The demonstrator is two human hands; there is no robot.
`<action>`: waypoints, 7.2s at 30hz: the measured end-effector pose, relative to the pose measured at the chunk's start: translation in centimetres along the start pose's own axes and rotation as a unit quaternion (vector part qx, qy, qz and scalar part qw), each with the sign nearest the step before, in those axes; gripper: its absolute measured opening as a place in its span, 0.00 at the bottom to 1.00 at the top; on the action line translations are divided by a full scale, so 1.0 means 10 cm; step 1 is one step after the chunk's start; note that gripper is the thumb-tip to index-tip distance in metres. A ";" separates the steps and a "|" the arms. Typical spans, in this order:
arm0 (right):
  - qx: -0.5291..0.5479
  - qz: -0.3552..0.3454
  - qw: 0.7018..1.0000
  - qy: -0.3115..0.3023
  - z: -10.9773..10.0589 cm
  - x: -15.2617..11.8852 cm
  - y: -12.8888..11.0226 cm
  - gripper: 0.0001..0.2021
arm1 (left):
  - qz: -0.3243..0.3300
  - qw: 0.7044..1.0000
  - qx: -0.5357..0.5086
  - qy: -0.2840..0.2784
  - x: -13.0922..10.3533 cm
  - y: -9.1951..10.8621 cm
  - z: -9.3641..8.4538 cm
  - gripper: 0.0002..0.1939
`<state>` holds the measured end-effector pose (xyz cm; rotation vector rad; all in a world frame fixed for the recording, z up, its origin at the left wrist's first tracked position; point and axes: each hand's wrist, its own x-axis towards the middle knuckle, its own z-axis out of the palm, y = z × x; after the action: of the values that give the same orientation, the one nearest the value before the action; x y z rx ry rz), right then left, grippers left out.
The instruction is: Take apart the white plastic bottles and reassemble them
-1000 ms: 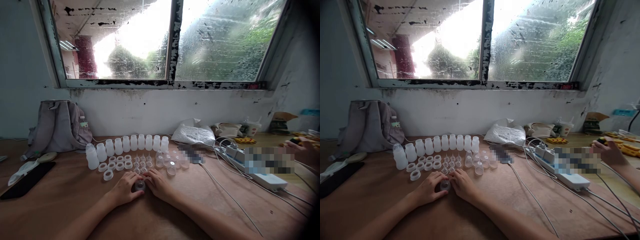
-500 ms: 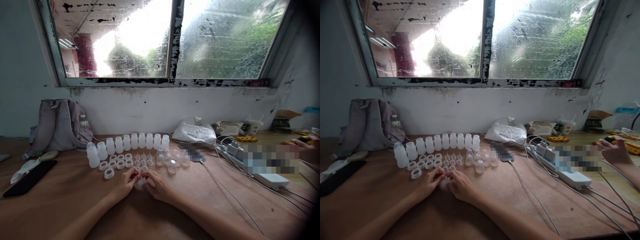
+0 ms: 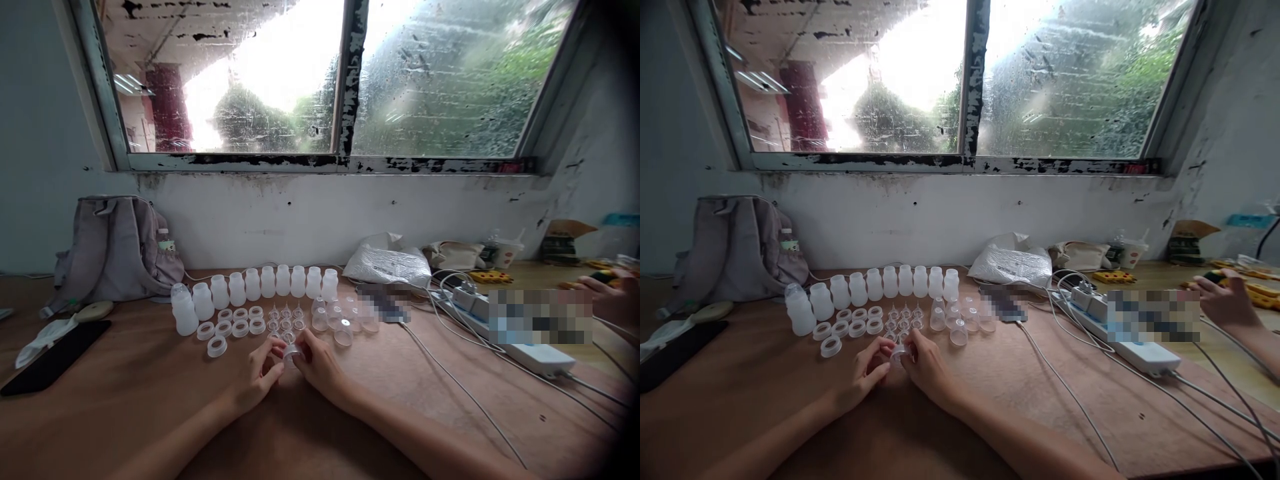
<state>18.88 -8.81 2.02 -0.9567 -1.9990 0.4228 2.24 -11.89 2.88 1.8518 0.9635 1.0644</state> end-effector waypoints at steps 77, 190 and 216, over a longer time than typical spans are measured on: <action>0.091 0.024 0.993 -0.069 -0.02 0.02 -0.03 0.05 | -0.120 0.735 0.613 0.265 0.30 -0.25 -1.18 0.13; 0.171 0.068 0.982 -0.042 -0.09 0.07 0.24 0.11 | 0.112 0.879 0.462 0.027 0.05 -0.15 -0.41 0.29; 0.113 0.064 0.986 -0.099 -0.19 0.08 0.10 0.14 | 0.142 0.876 0.461 0.002 0.04 -0.11 -0.40 0.28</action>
<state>20.64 -7.63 2.95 -0.9316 -2.0174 0.8278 -1.48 -10.13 3.40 2.8348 1.3756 0.8100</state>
